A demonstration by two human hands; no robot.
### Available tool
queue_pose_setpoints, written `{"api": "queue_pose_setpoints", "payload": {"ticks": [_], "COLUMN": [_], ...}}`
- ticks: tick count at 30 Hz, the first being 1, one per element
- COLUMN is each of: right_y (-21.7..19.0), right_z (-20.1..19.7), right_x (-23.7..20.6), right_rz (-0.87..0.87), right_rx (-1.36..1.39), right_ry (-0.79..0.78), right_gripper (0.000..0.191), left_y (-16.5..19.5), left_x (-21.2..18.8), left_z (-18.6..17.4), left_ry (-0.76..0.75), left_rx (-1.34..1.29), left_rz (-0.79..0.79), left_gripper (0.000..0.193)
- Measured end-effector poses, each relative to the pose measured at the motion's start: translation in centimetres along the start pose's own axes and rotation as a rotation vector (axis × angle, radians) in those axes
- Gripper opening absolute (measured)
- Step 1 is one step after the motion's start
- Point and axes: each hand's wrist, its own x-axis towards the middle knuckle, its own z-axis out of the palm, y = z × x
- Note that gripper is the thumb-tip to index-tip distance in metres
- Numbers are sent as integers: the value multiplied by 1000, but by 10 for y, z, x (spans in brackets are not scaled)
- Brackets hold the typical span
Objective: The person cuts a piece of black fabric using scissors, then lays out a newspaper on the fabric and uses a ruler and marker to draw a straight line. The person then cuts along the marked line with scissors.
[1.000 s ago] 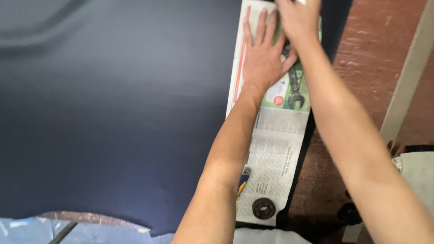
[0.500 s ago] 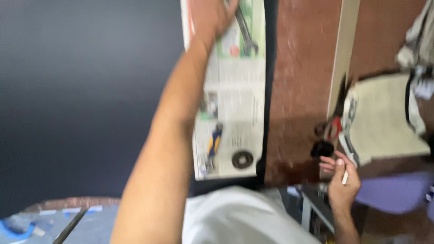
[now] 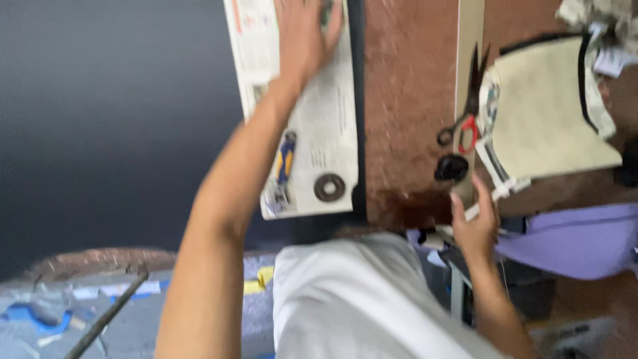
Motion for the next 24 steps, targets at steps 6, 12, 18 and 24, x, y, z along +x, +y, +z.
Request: {"api": "queue_pose_setpoints", "payload": {"ticks": [6,12,18,24], "right_y": [37,42,32,37], "right_z": [9,-6,-12,21], "right_x": [37,51,35,6], "right_rz": [-293,-434,-514,-823], "right_rx": [23,5,138,164], "right_ry": [-183,-293,-488,-505], "right_gripper": [83,71,43,53], "left_y": [168,238,243,238], "left_x": [-235,-322,-355,-385], "left_z": [-44,-52,40,110], "left_ry": [-15,-374,-21,95], "left_rx": [-309,-617,-769,-807], "left_rz": [-249,-460,-621,-810], "left_gripper": [31,29,41,64]}}
